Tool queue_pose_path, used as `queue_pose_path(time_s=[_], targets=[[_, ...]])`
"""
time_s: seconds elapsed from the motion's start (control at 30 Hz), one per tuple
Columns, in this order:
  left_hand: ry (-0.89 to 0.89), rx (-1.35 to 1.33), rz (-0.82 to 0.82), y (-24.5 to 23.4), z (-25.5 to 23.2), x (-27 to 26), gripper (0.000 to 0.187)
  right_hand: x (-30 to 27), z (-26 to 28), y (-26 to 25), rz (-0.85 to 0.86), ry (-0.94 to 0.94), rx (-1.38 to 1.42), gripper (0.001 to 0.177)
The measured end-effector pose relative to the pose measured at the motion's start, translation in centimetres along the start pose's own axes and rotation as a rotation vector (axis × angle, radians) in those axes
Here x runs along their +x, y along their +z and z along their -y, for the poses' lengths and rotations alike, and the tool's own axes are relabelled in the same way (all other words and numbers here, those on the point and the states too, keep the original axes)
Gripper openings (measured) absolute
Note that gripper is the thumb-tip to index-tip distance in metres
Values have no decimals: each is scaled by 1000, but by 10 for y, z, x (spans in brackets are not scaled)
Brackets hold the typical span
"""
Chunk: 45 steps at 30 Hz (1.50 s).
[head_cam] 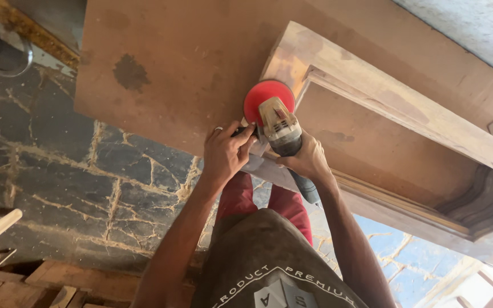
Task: The person sands a wooden frame using a power sander, moving the tool along the edges and inner surfaces of the wood.
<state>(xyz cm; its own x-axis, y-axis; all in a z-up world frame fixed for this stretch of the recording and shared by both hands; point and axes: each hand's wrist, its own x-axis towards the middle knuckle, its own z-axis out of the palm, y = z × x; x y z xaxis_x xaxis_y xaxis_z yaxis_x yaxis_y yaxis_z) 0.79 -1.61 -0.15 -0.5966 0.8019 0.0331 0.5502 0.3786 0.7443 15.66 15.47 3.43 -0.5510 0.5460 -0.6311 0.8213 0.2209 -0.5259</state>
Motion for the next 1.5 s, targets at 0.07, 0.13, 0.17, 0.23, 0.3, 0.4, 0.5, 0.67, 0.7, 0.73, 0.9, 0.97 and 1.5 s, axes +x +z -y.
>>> queue_pose_path(time_s=[0.07,0.13,0.17,0.23,0.3,0.4,0.5,0.67,0.7,0.73,0.9,0.97,1.5], targets=[[14,7,-18,0,1,-10,28,-5,0,4,12,4,-2,75],[-16,4,4,3,-2,-20,29,-11,-1,6,24,21,-13,75],[-31,2,14,4,-3,-25,29,-14,-2,7,35,12,-20,75],[-62,-12,2,7,-6,-38,28,-21,-5,9,56,0,-36,76],[-75,-2,-34,7,-5,-53,27,-24,-8,15,73,-26,-78,82],[-112,11,-83,6,-5,-86,24,-28,-16,34,114,-61,-194,81],[-177,11,-124,9,-8,-116,24,-36,-23,40,134,-168,-213,78],[-217,3,-216,32,-28,-151,26,-50,-35,34,230,-190,-228,80],[-212,1,-224,36,-33,-158,27,-53,-39,32,253,-167,-263,78],[-203,-4,-241,41,-37,-161,28,-53,-42,28,268,-151,-303,76],[-234,-103,-155,56,-63,-163,27,-75,-55,4,220,-221,-252,96],[-189,-133,-209,58,-81,-170,24,-83,-62,-8,238,-255,-225,105],[-186,-50,-345,57,-58,-144,23,-40,-78,-8,348,-203,-161,80]])
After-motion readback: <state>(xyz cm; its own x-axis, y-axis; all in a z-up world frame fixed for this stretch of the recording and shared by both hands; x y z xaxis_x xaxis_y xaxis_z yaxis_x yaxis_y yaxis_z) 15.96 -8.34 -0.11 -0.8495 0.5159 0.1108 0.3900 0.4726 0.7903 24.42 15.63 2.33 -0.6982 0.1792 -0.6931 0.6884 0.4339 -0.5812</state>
